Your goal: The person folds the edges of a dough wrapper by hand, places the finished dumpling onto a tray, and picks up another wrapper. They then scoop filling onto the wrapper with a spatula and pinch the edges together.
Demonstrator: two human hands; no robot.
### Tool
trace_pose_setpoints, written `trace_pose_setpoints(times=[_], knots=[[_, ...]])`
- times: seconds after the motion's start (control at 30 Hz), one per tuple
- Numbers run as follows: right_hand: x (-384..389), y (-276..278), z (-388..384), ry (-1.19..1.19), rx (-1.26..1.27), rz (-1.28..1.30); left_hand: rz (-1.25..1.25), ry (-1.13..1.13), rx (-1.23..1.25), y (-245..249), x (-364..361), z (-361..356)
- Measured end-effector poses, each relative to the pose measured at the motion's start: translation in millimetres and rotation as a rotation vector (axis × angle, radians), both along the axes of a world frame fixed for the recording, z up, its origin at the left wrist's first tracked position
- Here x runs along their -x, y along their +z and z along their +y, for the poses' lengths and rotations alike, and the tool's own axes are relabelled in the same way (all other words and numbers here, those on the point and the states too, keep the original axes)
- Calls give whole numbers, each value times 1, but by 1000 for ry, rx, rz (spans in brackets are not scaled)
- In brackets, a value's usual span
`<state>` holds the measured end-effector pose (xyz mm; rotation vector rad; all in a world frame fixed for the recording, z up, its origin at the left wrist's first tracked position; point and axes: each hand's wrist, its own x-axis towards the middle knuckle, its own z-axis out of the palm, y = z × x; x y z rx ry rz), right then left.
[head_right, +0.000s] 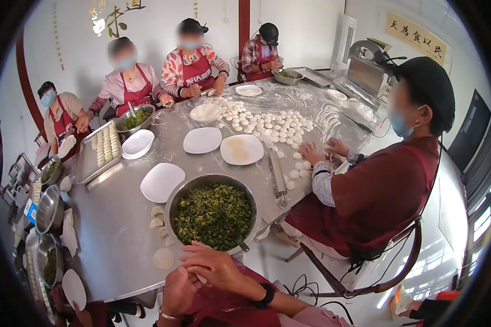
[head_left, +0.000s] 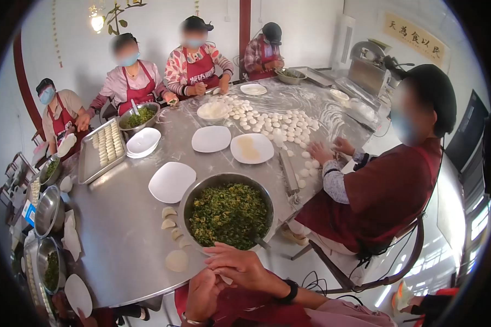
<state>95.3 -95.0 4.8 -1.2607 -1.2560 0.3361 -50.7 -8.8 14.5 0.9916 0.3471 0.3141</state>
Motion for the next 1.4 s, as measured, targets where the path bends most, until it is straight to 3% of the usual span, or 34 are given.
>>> trace_pose_setpoints(times=[0.33, 0.53, 0.73, 0.93, 1.1, 1.4], knots=[[3, -3, -1, -18, 29, -22, 32, -11, 3, 1, -2, -1], [4, -3, -3, 30, 38, 126, -3, -14, 11, -1, -1, 1], [4, -6, -2, -8, 46, -4, 17, 7, 15, -1, -3, -1], [10, 3, -4, -4, 116, 187, 5, -5, 33, 0, -2, -1], [4, -8, -1, 7, -7, 29, 5, -10, 38, -11, -1, 0], [2, -5, -3, -123, 155, 23, -48, 49, 115, -1, -8, 3]])
